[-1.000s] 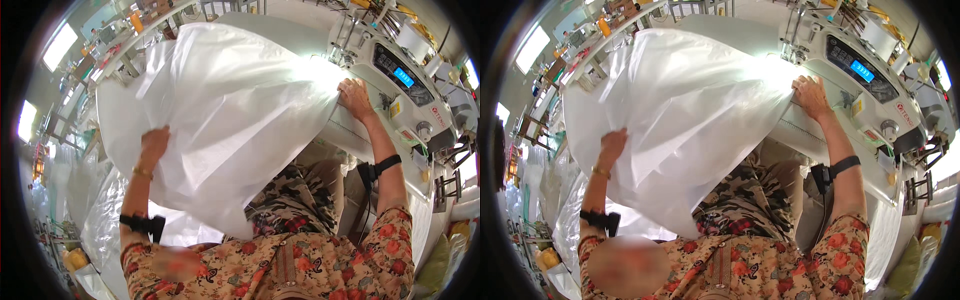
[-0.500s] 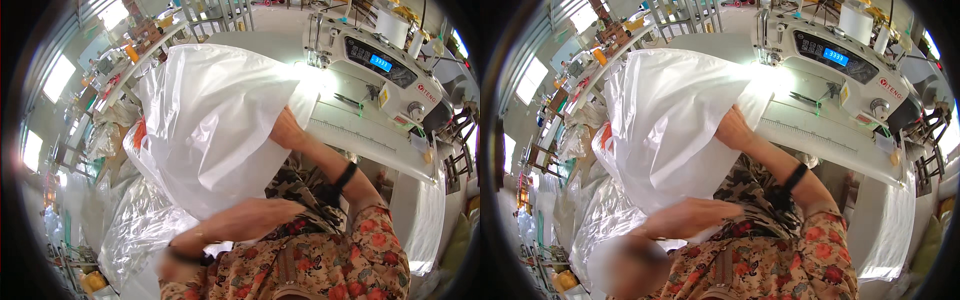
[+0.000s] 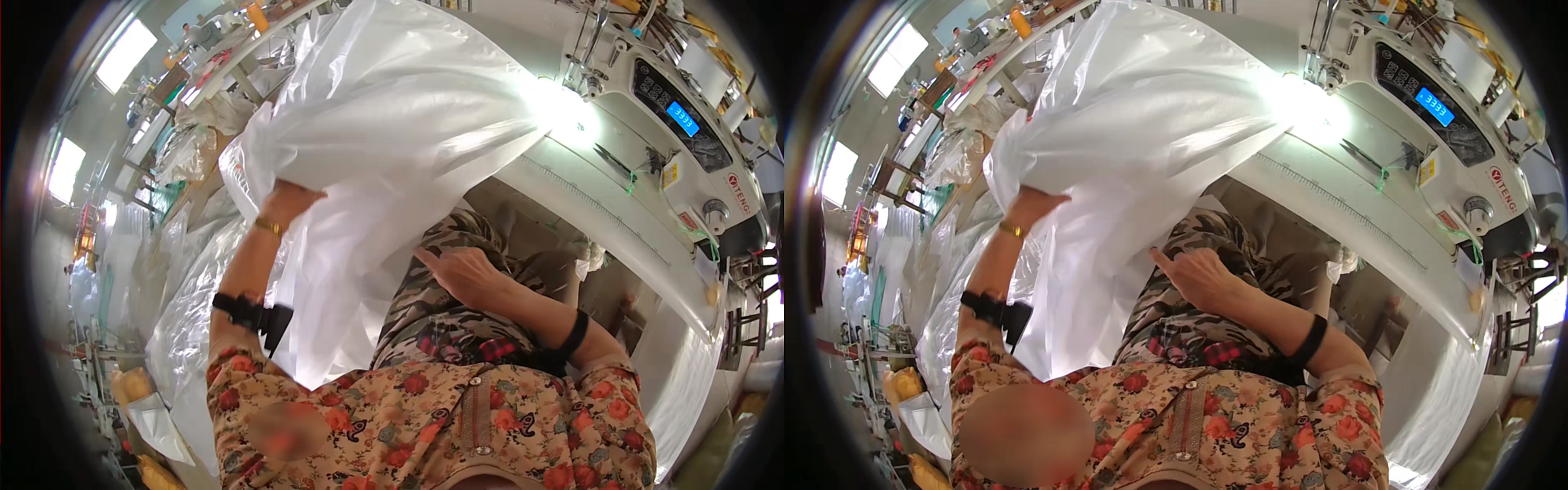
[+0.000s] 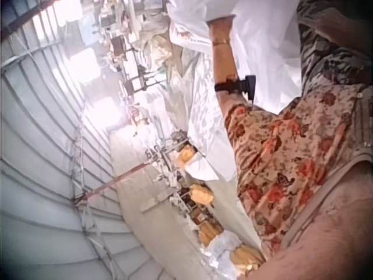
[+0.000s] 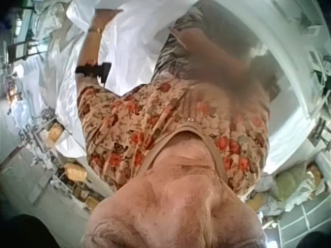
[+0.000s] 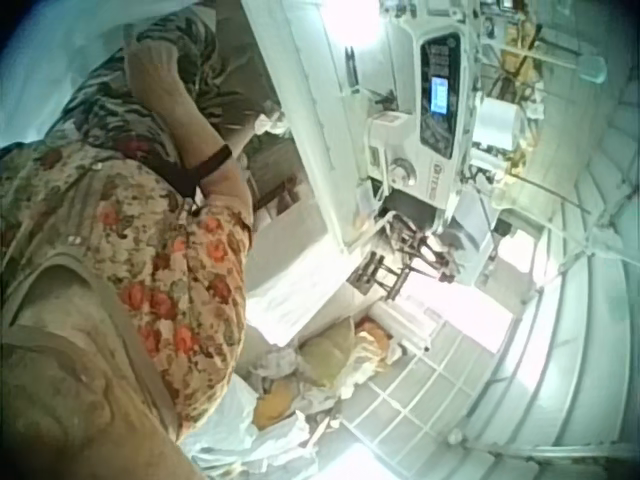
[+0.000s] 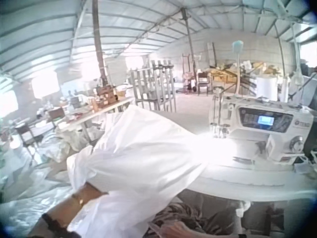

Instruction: Sewing large white plastic sheets together using an industrial sewing machine.

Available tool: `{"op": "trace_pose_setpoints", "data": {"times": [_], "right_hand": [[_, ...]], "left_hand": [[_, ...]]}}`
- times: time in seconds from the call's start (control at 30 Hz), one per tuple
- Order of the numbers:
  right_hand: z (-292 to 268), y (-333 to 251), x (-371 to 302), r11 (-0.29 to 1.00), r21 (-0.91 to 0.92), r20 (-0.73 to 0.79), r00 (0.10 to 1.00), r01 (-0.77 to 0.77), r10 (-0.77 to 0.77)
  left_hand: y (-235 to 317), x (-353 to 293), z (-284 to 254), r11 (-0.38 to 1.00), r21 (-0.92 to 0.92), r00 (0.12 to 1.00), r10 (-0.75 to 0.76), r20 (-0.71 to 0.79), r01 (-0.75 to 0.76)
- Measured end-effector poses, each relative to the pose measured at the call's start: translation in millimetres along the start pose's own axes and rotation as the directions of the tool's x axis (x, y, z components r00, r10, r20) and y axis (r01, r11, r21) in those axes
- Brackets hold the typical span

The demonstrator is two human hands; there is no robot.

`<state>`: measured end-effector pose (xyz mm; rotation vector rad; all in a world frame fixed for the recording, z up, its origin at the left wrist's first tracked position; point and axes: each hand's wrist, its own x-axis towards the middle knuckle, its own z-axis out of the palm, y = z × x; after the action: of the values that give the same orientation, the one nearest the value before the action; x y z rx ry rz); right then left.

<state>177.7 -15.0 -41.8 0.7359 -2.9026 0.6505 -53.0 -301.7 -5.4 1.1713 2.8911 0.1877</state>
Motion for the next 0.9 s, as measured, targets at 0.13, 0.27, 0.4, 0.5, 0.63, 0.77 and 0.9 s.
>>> {"op": "trace_pose_setpoints", "data": {"times": [0.13,0.27,0.4,0.5,0.63,0.77,0.9], "right_hand": [[23.9,3.1,36.7,0.994,-0.111,0.249,0.967,-0.019,0.047],[12.7,-11.5,49.4,0.979,-0.128,0.283,0.952,0.157,-0.115],[14.5,-3.1,44.3,0.993,-0.095,-0.008,0.998,-0.065,0.065],[24.5,3.1,38.0,0.973,-0.213,0.340,0.941,0.084,-0.007],[-12.1,-9.3,13.6,0.987,0.131,0.119,0.990,-0.092,0.077],[-101.7,-26.8,-55.8,0.793,0.594,-0.461,0.751,-0.136,0.473],[-103.6,-39.8,-73.5,0.965,0.078,-0.427,0.883,0.249,-0.193]], "left_hand": [[-12.3,31.0,-21.3,0.971,0.220,0.993,-0.108,0.049,0.095],[-21.2,33.9,-23.5,0.976,0.202,0.996,-0.087,0.006,0.084],[-26.3,30.0,-20.5,0.993,0.005,0.993,-0.114,0.014,0.114],[-22.5,31.2,-23.1,0.994,-0.034,0.995,-0.102,-0.021,0.101],[-11.6,34.2,-32.6,0.993,0.118,0.996,0.018,0.084,-0.028],[12.0,36.4,-45.1,0.972,-0.231,0.991,-0.020,0.129,0.050],[64.7,44.3,-76.4,0.984,0.060,0.983,0.161,0.082,-0.167]]}}
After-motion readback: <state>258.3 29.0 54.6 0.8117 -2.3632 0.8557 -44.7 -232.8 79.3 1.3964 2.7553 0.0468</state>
